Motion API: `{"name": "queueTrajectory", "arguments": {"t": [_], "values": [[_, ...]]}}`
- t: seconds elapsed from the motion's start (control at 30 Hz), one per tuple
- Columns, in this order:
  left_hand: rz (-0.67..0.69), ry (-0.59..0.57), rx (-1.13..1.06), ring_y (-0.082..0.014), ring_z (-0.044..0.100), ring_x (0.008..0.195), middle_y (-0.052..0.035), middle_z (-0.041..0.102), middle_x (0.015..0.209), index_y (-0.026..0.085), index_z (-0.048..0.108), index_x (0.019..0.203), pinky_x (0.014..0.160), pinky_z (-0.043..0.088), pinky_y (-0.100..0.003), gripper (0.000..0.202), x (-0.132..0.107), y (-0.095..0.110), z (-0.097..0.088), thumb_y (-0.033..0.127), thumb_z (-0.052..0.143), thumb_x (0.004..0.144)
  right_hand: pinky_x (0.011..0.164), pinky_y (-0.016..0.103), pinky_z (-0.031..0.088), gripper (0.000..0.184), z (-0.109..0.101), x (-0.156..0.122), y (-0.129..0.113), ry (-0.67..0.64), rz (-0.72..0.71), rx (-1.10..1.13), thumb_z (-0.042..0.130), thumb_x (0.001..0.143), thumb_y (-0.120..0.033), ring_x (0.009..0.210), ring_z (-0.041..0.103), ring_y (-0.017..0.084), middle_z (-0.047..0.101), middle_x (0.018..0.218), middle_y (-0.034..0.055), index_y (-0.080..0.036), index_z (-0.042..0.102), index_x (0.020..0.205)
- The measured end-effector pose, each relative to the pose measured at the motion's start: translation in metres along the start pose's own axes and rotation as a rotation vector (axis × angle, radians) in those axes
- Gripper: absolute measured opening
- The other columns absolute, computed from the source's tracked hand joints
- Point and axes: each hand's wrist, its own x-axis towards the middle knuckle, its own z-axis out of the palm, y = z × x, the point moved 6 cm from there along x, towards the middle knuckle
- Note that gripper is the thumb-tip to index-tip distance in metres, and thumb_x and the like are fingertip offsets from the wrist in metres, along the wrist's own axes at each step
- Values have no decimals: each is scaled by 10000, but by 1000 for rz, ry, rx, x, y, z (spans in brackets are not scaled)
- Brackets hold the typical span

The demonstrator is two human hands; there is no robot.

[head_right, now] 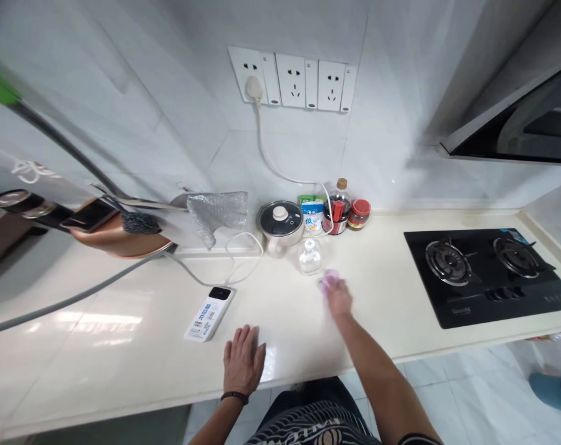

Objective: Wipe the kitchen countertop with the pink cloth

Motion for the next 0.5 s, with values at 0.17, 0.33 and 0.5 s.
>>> {"name": "queueTrajectory", "arguments": {"t": [0.17, 0.33, 0.5], "values": [[-28, 9, 3, -297, 349, 1588, -157, 575, 1579, 179, 576, 1521, 1312, 199, -546, 549, 0, 0, -2, 370, 409, 1034, 887, 410, 560, 374, 77, -68, -94, -166, -362, 154, 633, 975, -379, 998, 637, 263, 725, 1177, 105, -325, 744, 1327], [-20, 9, 21, -305, 362, 1581, -173, 526, 1621, 157, 577, 1517, 1306, 222, -541, 556, 1, -3, 1, 373, 399, 1036, 878, 419, 577, 380, 76, -62, -74, -190, -360, 198, 616, 973, -328, 1003, 652, 275, 717, 1173, 108, -332, 758, 1325], [-22, 29, 9, -296, 384, 1570, -148, 548, 1608, 198, 573, 1527, 1297, 248, -547, 560, 1, -8, 3, 381, 426, 1019, 929, 435, 554, 460, 8, -4, 29, -14, -38, 106, 483, 1029, -329, 1060, 668, 287, 670, 1277, 135, -292, 678, 1444]]}}
